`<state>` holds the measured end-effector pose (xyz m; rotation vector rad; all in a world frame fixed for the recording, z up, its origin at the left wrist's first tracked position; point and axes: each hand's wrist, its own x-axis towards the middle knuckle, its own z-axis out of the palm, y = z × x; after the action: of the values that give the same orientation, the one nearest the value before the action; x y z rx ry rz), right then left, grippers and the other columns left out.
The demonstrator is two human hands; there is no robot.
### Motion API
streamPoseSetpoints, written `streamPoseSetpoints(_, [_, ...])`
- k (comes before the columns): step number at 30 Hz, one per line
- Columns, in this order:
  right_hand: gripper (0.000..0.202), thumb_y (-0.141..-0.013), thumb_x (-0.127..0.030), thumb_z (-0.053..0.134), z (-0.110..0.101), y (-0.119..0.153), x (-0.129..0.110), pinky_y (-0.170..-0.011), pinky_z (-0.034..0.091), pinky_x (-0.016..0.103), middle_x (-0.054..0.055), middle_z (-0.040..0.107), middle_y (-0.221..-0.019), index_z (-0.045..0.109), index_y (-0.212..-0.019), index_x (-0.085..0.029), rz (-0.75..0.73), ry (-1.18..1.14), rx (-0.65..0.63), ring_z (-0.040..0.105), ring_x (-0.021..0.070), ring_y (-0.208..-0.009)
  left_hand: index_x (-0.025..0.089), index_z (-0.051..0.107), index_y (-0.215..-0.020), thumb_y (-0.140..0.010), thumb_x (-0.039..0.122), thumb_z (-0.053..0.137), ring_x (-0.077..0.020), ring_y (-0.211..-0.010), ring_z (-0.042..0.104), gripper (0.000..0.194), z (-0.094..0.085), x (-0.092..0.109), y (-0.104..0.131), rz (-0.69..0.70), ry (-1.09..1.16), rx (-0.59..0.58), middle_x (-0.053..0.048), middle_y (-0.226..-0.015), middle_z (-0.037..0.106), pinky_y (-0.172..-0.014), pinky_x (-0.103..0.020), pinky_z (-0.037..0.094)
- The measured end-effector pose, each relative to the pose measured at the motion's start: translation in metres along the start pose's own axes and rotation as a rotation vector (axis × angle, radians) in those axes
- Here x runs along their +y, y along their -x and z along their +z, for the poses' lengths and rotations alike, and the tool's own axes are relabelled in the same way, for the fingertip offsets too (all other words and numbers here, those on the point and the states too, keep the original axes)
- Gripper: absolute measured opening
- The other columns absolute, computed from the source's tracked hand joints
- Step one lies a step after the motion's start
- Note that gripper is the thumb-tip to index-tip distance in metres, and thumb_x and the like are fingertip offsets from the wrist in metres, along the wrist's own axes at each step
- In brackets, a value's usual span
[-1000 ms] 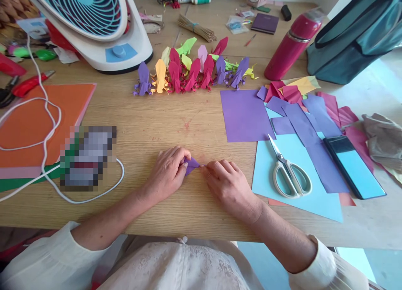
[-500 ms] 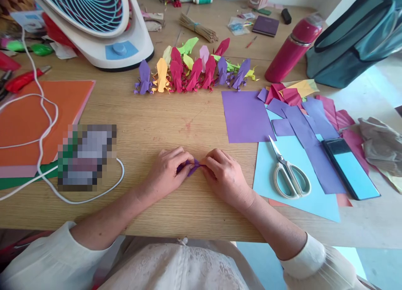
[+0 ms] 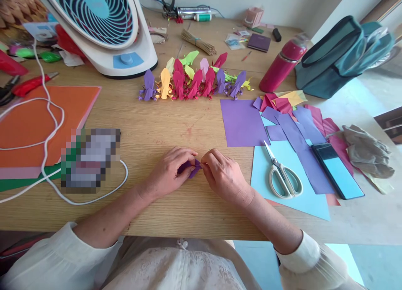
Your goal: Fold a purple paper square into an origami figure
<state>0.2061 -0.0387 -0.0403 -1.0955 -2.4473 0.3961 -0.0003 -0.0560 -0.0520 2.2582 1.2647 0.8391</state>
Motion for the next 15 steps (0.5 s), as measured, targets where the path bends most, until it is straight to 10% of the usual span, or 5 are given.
streamPoseSetpoints(9, [0.005, -0.093, -0.017, 0.054, -0.003, -0.02, -0.014, -0.057, 0.041, 0.022, -0.002, 0.063, -0.073, 0.056, -0.09, -0.021, 0.184, -0.423, 0.042, 0.057, 0.011, -0.063, 0.021, 0.057, -0.094, -0.082, 0.008, 0.063, -0.0124, -0.082, 0.063, 0.018, -0.003, 0.004, 0.002, -0.198, 0.362, 0.207, 0.001, -0.088, 0.065, -0.076, -0.023, 0.047])
streamPoseSetpoints(15, [0.015, -0.094, -0.032, 0.059, 0.004, -0.031, -0.015, -0.062, 0.044, 0.025, -0.001, 0.06, -0.078, 0.059, -0.104, -0.021, 0.287, -0.754, 0.109, 0.057, 0.0131, -0.07, 0.02, 0.056, -0.104, -0.08, 0.012, 0.063, -0.0131, -0.079, 0.062, 0.026, -0.004, 0.006, -0.001, -0.328, 0.703, 0.132, 0.002, -0.081, 0.061, -0.078, -0.026, 0.05])
